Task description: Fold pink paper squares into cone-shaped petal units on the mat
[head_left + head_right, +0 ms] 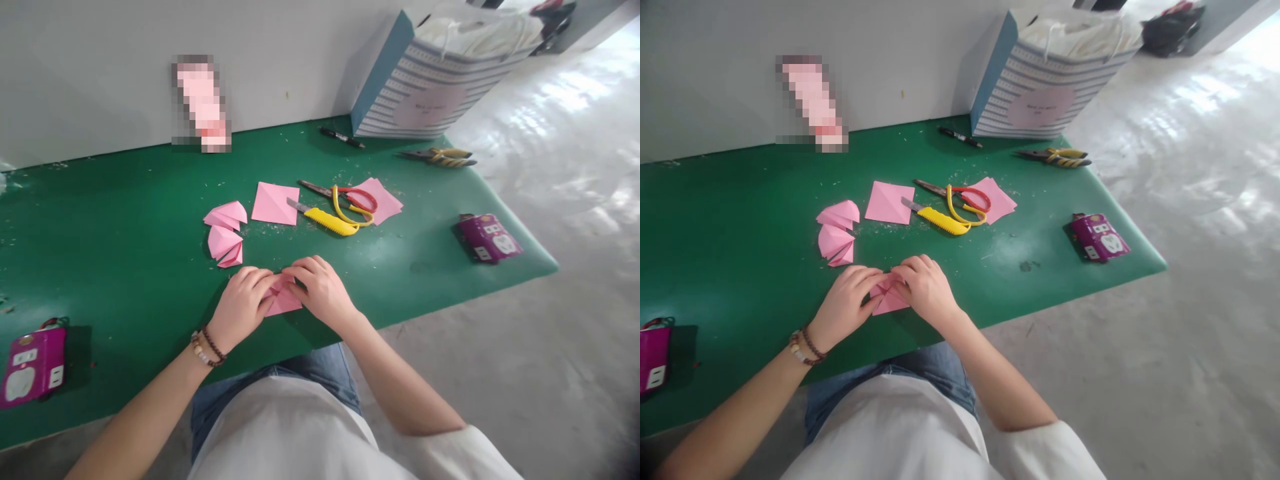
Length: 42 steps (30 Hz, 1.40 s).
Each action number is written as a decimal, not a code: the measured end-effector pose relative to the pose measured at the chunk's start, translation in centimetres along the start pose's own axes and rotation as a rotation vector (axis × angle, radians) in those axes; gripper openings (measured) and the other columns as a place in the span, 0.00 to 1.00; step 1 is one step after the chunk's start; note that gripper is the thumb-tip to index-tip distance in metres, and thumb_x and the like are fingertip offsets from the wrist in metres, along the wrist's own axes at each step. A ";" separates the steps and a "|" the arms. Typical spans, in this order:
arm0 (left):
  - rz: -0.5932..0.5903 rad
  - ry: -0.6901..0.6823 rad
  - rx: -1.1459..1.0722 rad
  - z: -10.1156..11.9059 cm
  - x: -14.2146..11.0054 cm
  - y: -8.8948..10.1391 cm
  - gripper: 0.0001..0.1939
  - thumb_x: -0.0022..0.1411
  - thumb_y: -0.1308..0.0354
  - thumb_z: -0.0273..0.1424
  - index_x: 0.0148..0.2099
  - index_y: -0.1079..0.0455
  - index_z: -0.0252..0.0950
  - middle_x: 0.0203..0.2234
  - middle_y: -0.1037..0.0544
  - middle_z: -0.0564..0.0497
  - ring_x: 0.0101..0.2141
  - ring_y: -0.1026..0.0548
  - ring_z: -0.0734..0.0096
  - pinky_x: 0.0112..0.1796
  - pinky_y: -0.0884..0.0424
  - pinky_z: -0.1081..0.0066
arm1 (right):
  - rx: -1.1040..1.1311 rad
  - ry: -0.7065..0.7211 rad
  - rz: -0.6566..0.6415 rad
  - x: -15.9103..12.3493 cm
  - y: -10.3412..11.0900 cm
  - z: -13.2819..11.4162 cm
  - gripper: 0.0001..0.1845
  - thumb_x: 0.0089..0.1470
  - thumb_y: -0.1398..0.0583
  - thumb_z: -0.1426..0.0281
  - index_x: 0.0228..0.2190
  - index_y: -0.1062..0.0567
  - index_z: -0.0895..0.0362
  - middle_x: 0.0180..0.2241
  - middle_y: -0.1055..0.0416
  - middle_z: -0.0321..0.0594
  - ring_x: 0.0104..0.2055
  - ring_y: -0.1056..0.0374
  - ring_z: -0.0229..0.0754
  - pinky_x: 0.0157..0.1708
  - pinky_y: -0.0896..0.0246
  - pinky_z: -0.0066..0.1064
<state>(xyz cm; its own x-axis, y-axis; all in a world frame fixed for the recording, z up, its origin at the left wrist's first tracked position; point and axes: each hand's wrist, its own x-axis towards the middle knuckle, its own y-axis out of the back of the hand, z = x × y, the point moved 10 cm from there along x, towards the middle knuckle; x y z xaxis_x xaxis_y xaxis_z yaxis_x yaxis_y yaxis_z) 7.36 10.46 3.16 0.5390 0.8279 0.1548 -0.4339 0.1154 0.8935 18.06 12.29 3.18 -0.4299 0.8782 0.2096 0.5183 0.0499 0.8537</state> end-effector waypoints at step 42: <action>0.385 0.438 -0.407 -4.3 -1.4 4.4 0.10 0.62 0.44 0.32 0.46 0.35 0.36 0.26 0.22 0.54 0.21 0.25 0.77 0.22 0.32 0.80 | 0.627 -0.187 0.292 0.1 1.1 0.7 0.22 0.58 0.45 0.75 0.53 0.32 0.50 0.43 0.22 0.39 0.42 0.24 0.40 0.44 0.26 0.36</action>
<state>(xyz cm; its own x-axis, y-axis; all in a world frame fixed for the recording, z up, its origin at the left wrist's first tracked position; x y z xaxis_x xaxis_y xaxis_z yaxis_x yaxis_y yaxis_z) 1.56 12.14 5.09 -0.0096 0.9857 0.1682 -0.8166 -0.1048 0.5676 19.11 12.75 3.84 -0.1037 0.9615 0.2544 0.9442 0.0148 0.3289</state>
